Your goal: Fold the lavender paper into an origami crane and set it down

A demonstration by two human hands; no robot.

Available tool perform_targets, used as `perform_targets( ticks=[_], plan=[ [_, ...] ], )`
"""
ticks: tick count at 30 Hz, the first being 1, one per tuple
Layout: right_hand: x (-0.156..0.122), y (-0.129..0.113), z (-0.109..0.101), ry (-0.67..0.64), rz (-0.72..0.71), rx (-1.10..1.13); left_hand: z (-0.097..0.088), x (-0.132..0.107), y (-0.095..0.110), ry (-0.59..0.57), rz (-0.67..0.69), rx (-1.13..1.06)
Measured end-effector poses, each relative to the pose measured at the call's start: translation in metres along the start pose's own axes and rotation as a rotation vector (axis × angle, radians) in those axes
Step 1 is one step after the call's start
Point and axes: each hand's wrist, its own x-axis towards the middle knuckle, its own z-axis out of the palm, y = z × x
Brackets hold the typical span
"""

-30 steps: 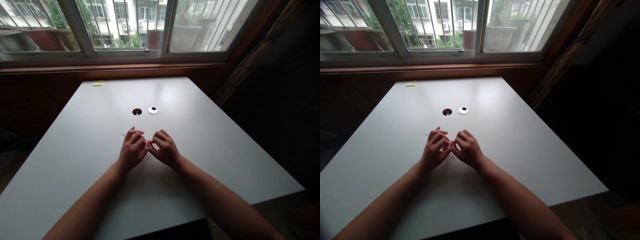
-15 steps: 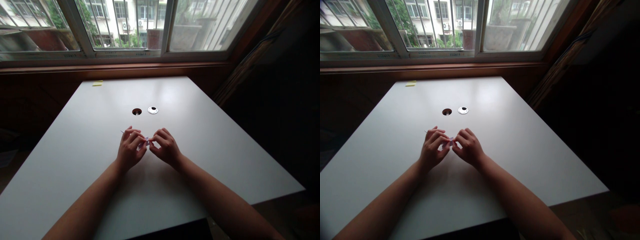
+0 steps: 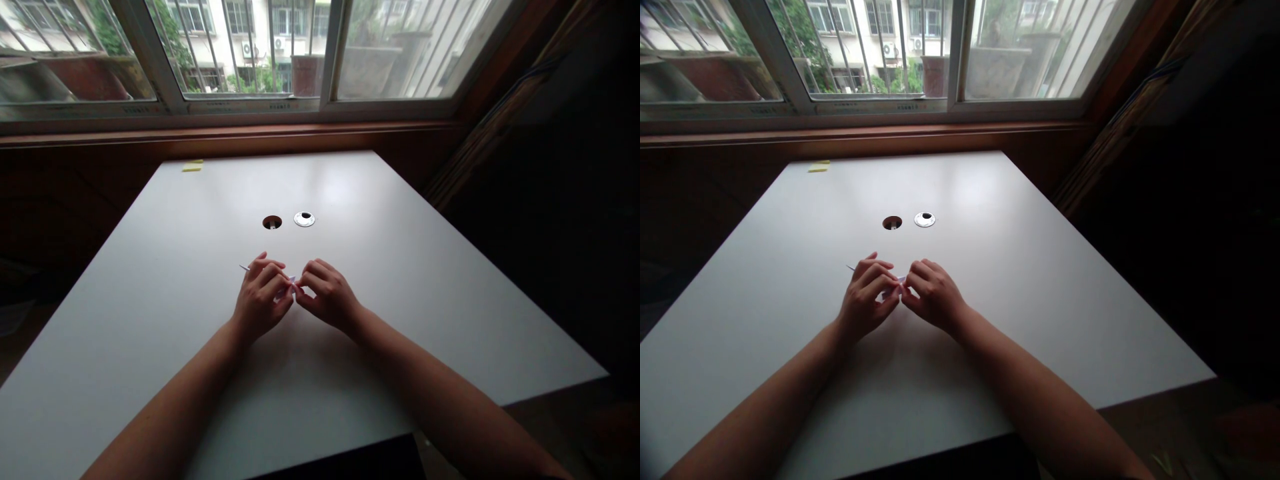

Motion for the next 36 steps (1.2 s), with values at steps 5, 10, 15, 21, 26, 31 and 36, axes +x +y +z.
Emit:
perform_targets(
  ticks=[5,10,15,21,26,31,36],
  plan=[
    [0.0005,-0.0035,0.0014,0.018,0.010,0.005,-0.0002,-0.0002,0.0004,0.010,-0.005,-0.008],
    [-0.0021,-0.0017,-0.0008,0.029,0.022,0.005,-0.0023,0.0006,-0.0003,0.036,-0.026,-0.003],
    [-0.0040,0.0005,-0.0033,0.036,0.027,0.008,-0.0047,0.0009,-0.0011,0.053,-0.045,0.014],
    [-0.0037,0.0011,-0.0047,0.033,0.027,0.012,-0.0048,-0.0003,-0.0017,0.036,-0.027,0.012],
    [-0.0046,0.0028,-0.0052,0.011,0.031,0.020,-0.0036,-0.0019,-0.0023,0.025,-0.002,0.019],
    [-0.0042,0.0030,-0.0042,-0.017,0.012,0.000,-0.0037,-0.0011,-0.0017,0.019,0.022,0.026],
    [-0.0026,-0.0022,-0.0018,0.010,0.013,-0.009,-0.0033,0.0000,-0.0010,0.022,0.036,0.018]
  ],
)
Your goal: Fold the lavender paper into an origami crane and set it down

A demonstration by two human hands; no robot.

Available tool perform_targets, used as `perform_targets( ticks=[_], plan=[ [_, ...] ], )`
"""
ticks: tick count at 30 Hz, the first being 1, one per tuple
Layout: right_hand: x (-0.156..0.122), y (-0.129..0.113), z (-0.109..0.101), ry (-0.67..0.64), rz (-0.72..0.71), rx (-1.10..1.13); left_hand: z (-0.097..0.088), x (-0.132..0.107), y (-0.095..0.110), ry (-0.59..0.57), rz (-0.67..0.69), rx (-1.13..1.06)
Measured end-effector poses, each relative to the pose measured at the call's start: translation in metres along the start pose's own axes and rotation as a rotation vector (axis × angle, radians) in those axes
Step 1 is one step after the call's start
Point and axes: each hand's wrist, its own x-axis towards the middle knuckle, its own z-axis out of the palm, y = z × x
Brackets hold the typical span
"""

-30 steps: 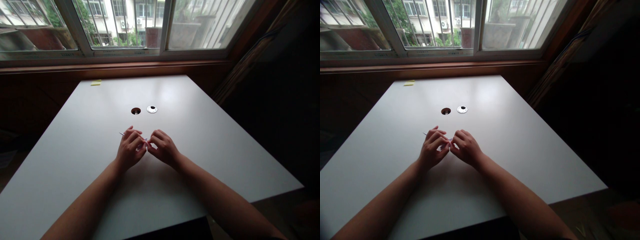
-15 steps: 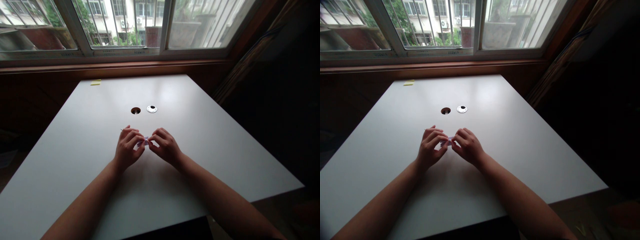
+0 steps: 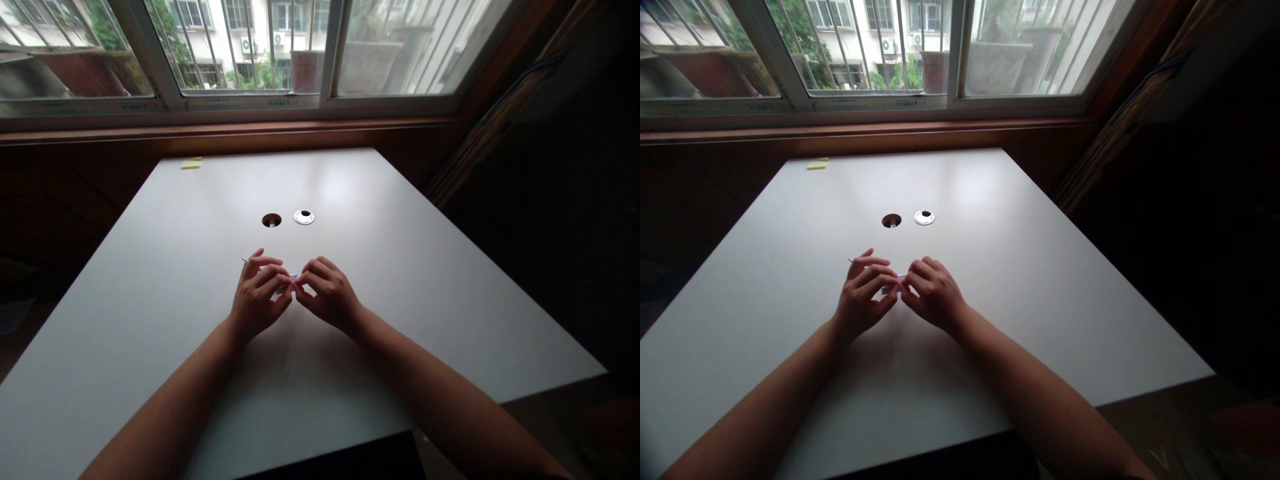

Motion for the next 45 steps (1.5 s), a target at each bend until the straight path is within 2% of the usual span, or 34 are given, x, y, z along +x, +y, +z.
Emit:
perform_targets(
  ticks=[11,17,22,37,45],
  plan=[
    [-0.002,0.003,-0.005,0.059,0.095,0.027,0.000,-0.001,0.000,0.079,-0.069,0.007],
    [-0.003,0.007,-0.004,0.034,0.057,0.025,0.000,0.000,-0.001,0.064,-0.105,0.011],
    [-0.003,0.005,-0.005,0.021,0.039,0.006,-0.001,0.000,-0.001,0.045,-0.074,0.030],
    [0.000,-0.007,0.003,0.032,0.076,-0.005,0.002,0.000,0.004,0.055,-0.049,0.020],
    [-0.003,0.007,-0.007,0.039,0.055,-0.060,-0.002,0.001,-0.002,0.067,-0.125,0.022]
  ],
)
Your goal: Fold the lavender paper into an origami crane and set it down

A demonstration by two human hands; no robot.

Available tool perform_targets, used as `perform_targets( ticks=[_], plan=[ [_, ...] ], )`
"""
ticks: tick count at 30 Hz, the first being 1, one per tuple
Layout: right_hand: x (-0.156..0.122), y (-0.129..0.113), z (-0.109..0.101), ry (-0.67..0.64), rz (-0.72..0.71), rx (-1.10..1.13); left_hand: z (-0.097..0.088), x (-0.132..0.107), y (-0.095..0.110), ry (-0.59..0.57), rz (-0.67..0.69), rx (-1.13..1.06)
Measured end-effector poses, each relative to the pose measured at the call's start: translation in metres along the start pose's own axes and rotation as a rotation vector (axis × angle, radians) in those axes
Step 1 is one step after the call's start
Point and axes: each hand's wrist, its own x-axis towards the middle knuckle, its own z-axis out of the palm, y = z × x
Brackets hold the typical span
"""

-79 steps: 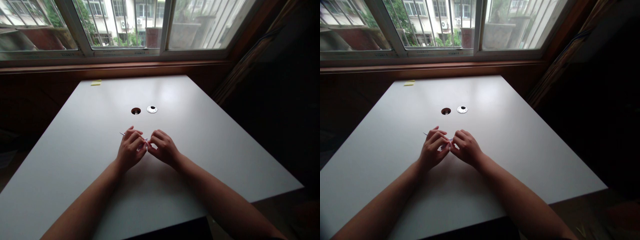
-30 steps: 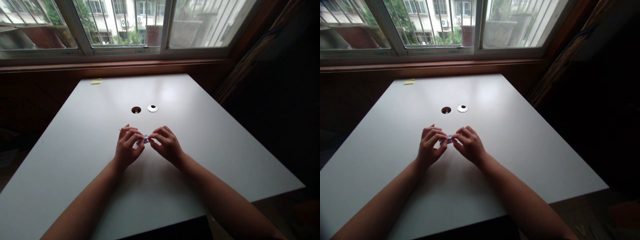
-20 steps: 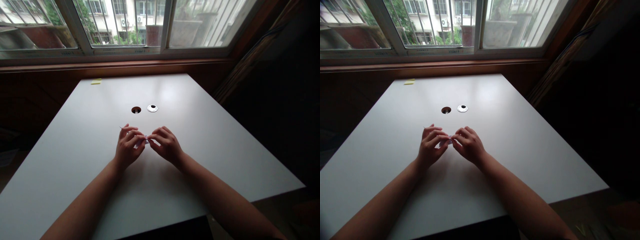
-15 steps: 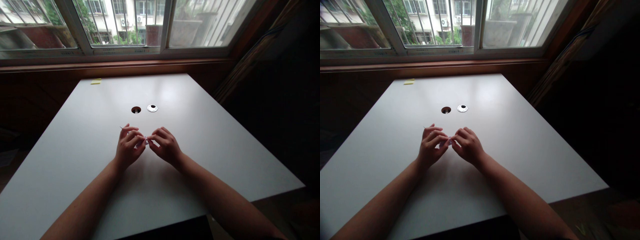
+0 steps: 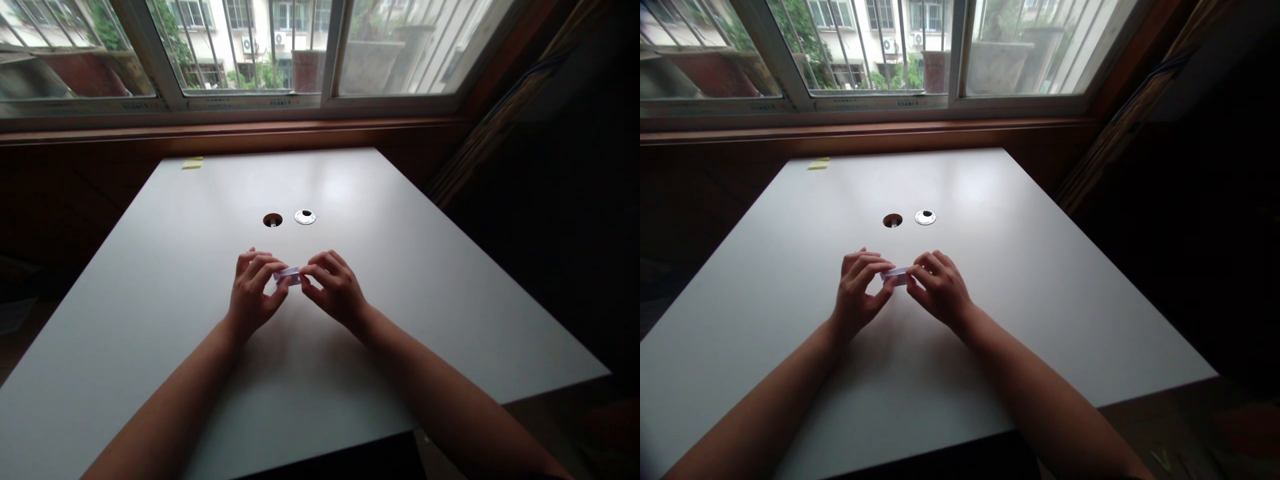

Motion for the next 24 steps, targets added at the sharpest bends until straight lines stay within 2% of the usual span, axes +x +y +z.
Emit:
perform_targets(
  ticks=[8,16,24],
  plan=[
    [0.000,0.007,-0.009,-0.005,-0.031,-0.079,-0.001,-0.001,-0.006,-0.003,0.000,0.035],
    [0.001,0.003,-0.010,0.006,-0.032,-0.080,-0.002,-0.002,-0.010,0.014,0.119,0.095],
    [0.000,0.001,-0.008,-0.083,-0.010,0.020,-0.007,0.000,-0.009,-0.002,0.263,0.118]
  ],
)
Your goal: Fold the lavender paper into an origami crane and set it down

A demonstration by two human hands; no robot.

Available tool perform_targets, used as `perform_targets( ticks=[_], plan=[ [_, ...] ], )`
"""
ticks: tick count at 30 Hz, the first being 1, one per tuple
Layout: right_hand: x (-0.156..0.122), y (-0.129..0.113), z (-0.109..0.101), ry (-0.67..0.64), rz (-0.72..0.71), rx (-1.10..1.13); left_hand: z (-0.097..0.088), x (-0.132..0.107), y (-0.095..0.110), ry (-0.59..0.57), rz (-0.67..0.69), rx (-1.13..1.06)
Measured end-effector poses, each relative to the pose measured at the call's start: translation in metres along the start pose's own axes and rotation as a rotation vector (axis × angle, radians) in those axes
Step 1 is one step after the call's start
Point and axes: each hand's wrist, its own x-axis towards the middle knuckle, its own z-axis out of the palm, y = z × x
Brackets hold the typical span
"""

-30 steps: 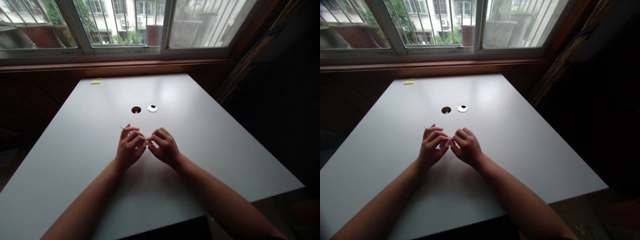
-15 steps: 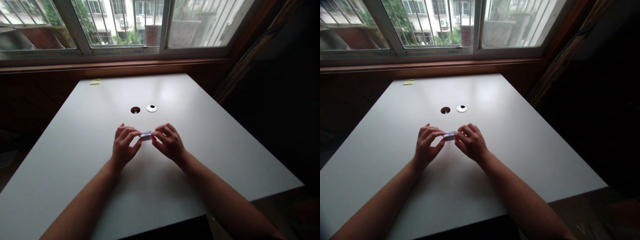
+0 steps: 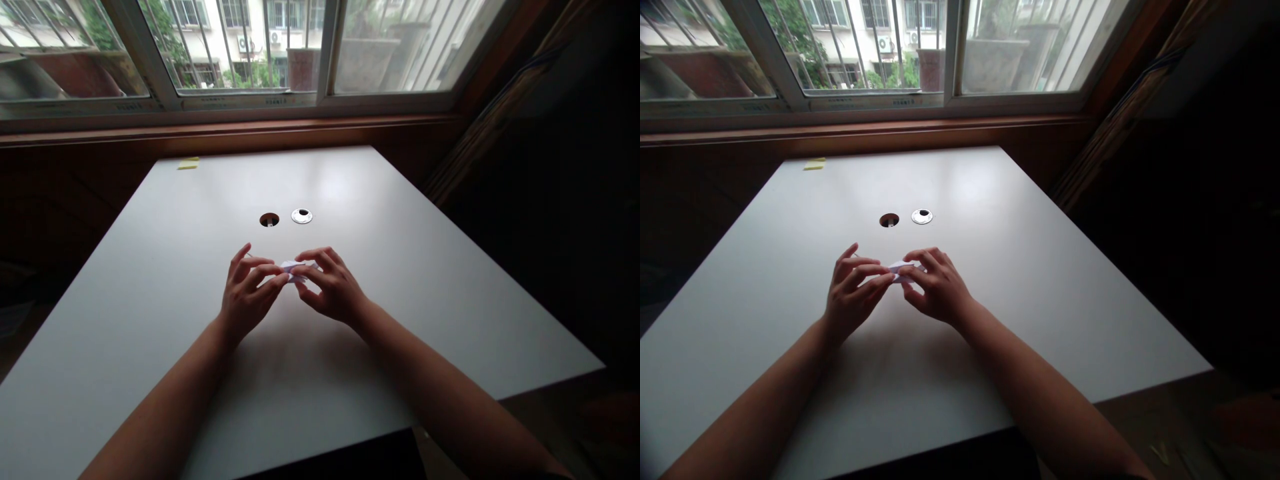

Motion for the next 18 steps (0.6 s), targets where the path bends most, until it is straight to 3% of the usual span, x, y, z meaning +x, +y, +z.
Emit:
perform_targets(
  ticks=[18],
  plan=[
    [-0.0012,0.0045,0.0028,0.006,-0.060,-0.035,0.0053,-0.0012,0.0002,0.030,-0.062,-0.028]
  ],
)
